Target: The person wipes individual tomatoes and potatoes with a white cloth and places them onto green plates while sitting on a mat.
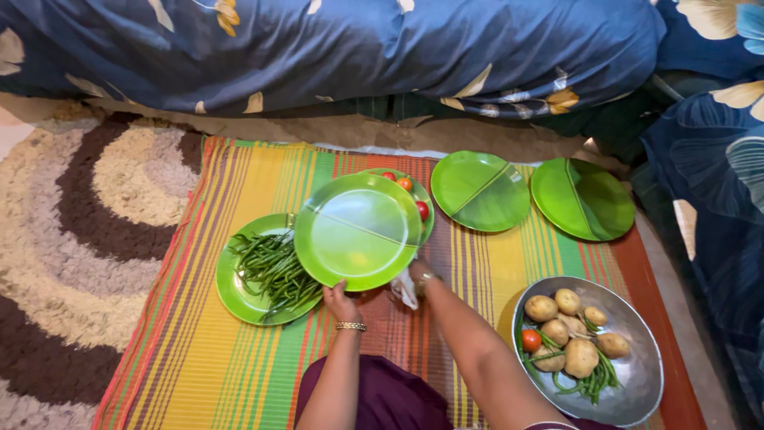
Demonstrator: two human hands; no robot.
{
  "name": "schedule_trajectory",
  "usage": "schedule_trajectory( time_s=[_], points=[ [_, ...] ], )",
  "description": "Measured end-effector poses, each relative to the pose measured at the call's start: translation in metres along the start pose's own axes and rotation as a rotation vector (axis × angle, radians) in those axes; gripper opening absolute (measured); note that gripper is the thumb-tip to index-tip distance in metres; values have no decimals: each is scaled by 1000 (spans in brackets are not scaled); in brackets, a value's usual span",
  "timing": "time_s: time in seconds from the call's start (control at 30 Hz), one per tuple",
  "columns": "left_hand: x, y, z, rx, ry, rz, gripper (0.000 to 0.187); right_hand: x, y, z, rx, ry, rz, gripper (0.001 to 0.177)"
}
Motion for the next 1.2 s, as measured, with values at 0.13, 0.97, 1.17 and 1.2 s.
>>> schedule_trajectory(
  time_s=[0.13,0.97,1.17,1.2],
  points=[
    [-2,3,-5,-121,6,30,22,7,-35,-40,-90,246,209,41],
    [29,2,-90,-615,-297,1160,41,60,-190,-248,-236,26,446,34],
    [24,1,-100,-600,-397,1607,50,65,-189,-235,-194,-43,419,39],
    [25,2,-109,-482,-128,1669,50,67,-189,-233,-162,-30,437,38]
  ],
)
Point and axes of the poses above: each hand's wrist, its own z-axis towards the middle knuckle, its own y-axis out of the palm, x = y × z, the point moved 1 cm from there along z, towards the middle knuckle, and after that the axes turned 5 degrees about z, right-handed, at the moved point
